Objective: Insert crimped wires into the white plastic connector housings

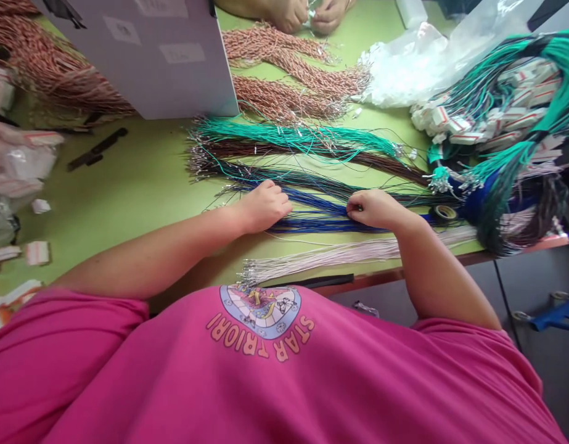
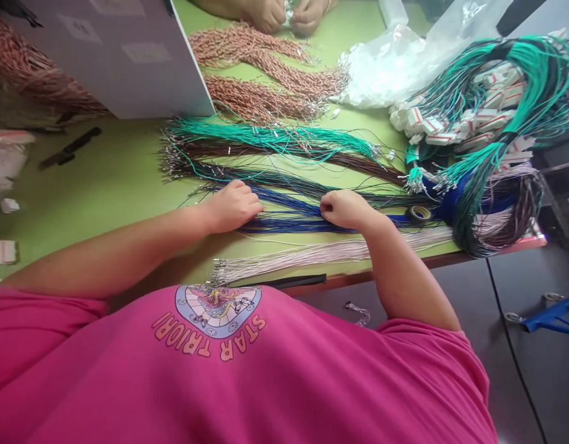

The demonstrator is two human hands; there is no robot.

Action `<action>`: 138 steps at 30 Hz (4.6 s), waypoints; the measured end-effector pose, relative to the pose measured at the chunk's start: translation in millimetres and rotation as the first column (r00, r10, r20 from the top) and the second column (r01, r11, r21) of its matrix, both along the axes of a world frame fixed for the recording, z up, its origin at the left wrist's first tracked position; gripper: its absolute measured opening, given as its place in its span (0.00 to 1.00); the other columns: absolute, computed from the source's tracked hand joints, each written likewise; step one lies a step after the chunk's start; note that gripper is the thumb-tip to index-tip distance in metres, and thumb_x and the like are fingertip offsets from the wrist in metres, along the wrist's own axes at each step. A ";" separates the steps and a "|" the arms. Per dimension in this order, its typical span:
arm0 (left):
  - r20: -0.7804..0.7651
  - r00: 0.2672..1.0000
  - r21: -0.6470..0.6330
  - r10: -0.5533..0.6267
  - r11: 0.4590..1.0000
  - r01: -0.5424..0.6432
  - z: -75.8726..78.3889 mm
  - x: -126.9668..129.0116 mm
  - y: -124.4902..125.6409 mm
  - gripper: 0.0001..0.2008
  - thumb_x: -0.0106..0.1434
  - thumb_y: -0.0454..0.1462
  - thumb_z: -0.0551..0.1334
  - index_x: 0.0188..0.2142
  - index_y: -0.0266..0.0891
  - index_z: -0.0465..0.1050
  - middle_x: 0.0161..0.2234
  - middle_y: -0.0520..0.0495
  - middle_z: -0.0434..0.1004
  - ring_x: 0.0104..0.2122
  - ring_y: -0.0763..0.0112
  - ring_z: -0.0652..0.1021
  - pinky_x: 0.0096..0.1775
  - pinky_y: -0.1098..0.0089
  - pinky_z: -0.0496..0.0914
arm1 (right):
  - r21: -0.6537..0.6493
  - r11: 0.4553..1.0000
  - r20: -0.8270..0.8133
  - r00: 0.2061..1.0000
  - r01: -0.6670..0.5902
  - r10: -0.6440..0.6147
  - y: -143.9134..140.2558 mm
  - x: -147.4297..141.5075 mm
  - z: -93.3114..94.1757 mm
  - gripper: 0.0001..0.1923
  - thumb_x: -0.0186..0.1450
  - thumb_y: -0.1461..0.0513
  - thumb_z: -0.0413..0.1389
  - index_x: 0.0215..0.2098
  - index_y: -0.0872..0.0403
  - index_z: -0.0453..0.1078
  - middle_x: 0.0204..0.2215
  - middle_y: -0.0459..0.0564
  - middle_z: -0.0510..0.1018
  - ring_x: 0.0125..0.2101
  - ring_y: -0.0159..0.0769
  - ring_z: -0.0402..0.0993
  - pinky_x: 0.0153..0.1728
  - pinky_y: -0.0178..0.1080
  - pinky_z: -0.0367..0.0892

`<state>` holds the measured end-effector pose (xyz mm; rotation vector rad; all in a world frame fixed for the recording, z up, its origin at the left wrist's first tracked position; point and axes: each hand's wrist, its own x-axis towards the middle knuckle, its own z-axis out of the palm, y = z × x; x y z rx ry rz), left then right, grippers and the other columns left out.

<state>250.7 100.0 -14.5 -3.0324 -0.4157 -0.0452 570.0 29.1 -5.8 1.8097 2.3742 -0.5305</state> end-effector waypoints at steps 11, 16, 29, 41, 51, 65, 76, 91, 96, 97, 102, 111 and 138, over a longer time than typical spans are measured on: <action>0.027 0.997 -0.064 -0.069 0.995 0.071 -2.6 -29.4 -17.9 0.13 0.71 0.38 0.54 0.40 0.38 0.78 0.34 0.42 0.77 0.33 0.65 0.76 0.33 0.66 0.65 | 0.001 1.000 -0.467 0.884 0.025 -0.022 -21.1 -1.2 5.0 0.16 0.64 0.53 0.56 0.41 0.52 0.80 0.33 0.50 0.82 0.31 0.35 0.74 0.34 0.37 0.66; 0.172 0.984 -0.015 0.042 0.999 -0.040 5.8 -23.3 -19.6 0.16 0.71 0.37 0.54 0.54 0.42 0.75 0.53 0.39 0.77 0.47 0.61 0.76 0.44 0.63 0.69 | 0.004 0.971 -0.444 0.870 -0.237 0.214 -48.9 -22.3 -0.3 0.13 0.66 0.57 0.54 0.32 0.49 0.81 0.30 0.50 0.79 0.32 0.36 0.74 0.36 0.37 0.67; 0.064 0.990 -0.004 -0.122 0.992 0.123 -1.3 -24.5 -37.8 0.12 0.70 0.34 0.54 0.42 0.38 0.77 0.32 0.45 0.76 0.32 0.67 0.74 0.34 0.66 0.63 | 0.138 0.985 -0.036 0.994 0.106 -0.103 10.7 -17.9 -12.8 0.15 0.65 0.59 0.52 0.39 0.53 0.80 0.39 0.53 0.82 0.39 0.43 0.76 0.38 0.40 0.64; 0.136 0.990 0.159 0.028 0.986 -0.050 -12.4 -36.3 -49.4 0.09 0.68 0.34 0.56 0.33 0.39 0.73 0.31 0.45 0.74 0.34 0.62 0.73 0.40 0.61 0.63 | 0.002 0.998 -0.223 0.973 0.067 -0.064 1.2 -27.4 2.0 0.14 0.62 0.57 0.54 0.39 0.53 0.79 0.28 0.47 0.79 0.30 0.36 0.72 0.33 0.37 0.61; 0.003 0.956 -0.047 0.293 0.955 -0.293 -5.8 -39.1 -51.7 0.17 0.70 0.46 0.55 0.42 0.34 0.75 0.37 0.38 0.77 0.38 0.55 0.77 0.38 0.58 0.65 | -0.016 0.976 0.099 0.971 -0.216 0.216 21.0 -81.2 2.7 0.13 0.67 0.61 0.48 0.36 0.54 0.74 0.38 0.54 0.80 0.35 0.39 0.74 0.32 0.39 0.58; -0.197 0.577 -0.868 0.793 0.132 -0.479 23.6 -55.7 5.0 0.31 0.65 0.34 0.56 0.68 0.38 0.56 0.70 0.39 0.56 0.36 0.69 0.82 0.35 0.68 0.76 | -0.012 0.930 -0.752 0.610 0.368 -0.251 6.5 20.0 104.4 0.10 0.58 0.48 0.64 0.31 0.44 0.76 0.25 0.47 0.74 0.23 0.32 0.62 0.27 0.42 0.56; -0.061 0.443 -0.922 0.895 0.120 -0.369 34.1 -58.2 15.3 0.33 0.62 0.34 0.59 0.67 0.41 0.57 0.68 0.36 0.61 0.36 0.70 0.82 0.36 0.68 0.74 | 0.129 0.978 -0.204 0.969 0.167 -0.139 68.9 -52.2 19.5 0.16 0.57 0.62 0.57 0.43 0.56 0.78 0.43 0.57 0.79 0.40 0.43 0.74 0.43 0.43 0.67; -0.336 0.637 -0.434 0.694 0.486 -0.758 32.5 -62.6 40.1 0.22 0.57 0.37 0.57 0.50 0.45 0.77 0.43 0.47 0.83 0.38 0.64 0.81 0.39 0.69 0.71 | -0.005 0.995 0.314 0.945 -0.097 0.093 109.5 -115.7 11.5 0.21 0.60 0.61 0.56 0.51 0.58 0.72 0.47 0.63 0.79 0.43 0.50 0.77 0.38 0.40 0.68; -0.394 0.650 -0.232 0.650 0.613 -0.755 37.7 -62.9 34.0 0.21 0.62 0.44 0.57 0.53 0.46 0.75 0.46 0.41 0.83 0.44 0.56 0.81 0.42 0.65 0.72 | -0.025 0.987 0.308 0.938 -0.157 0.157 112.8 -112.3 21.8 0.21 0.62 0.57 0.54 0.51 0.56 0.74 0.51 0.61 0.77 0.44 0.49 0.77 0.36 0.40 0.67; -0.394 0.658 -0.199 0.641 0.640 -0.742 38.3 -61.0 33.1 0.21 0.62 0.45 0.58 0.52 0.44 0.75 0.45 0.39 0.82 0.45 0.54 0.81 0.43 0.63 0.72 | -0.024 0.986 0.310 0.936 -0.166 0.165 112.0 -114.4 21.7 0.21 0.62 0.57 0.54 0.51 0.56 0.74 0.50 0.61 0.77 0.44 0.49 0.77 0.36 0.40 0.67; -0.432 0.676 -0.168 0.596 0.684 -0.710 43.1 -53.1 36.6 0.17 0.64 0.44 0.57 0.46 0.40 0.79 0.42 0.36 0.82 0.46 0.50 0.81 0.45 0.59 0.73 | -0.043 0.984 0.329 0.928 -0.171 0.176 112.0 -130.2 14.7 0.17 0.60 0.60 0.55 0.45 0.55 0.76 0.43 0.62 0.81 0.42 0.50 0.78 0.36 0.41 0.67; -0.328 0.649 -0.168 0.687 0.633 -0.755 44.2 -61.4 43.0 0.20 0.61 0.33 0.57 0.52 0.37 0.76 0.48 0.34 0.80 0.46 0.52 0.81 0.47 0.59 0.74 | -0.327 0.943 -0.096 0.991 0.062 -0.098 127.9 -111.9 38.1 0.10 0.64 0.57 0.56 0.39 0.53 0.75 0.29 0.49 0.80 0.22 0.32 0.71 0.26 0.36 0.65; 0.003 0.980 -0.207 0.199 0.959 -0.194 43.0 -34.3 -3.0 0.24 0.72 0.42 0.47 0.62 0.39 0.67 0.63 0.37 0.68 0.66 0.57 0.64 0.68 0.55 0.53 | -0.222 0.940 -0.559 0.756 0.259 -0.340 68.1 -99.3 90.4 0.14 0.59 0.54 0.59 0.26 0.51 0.60 0.18 0.40 0.59 0.20 0.27 0.53 0.22 0.36 0.48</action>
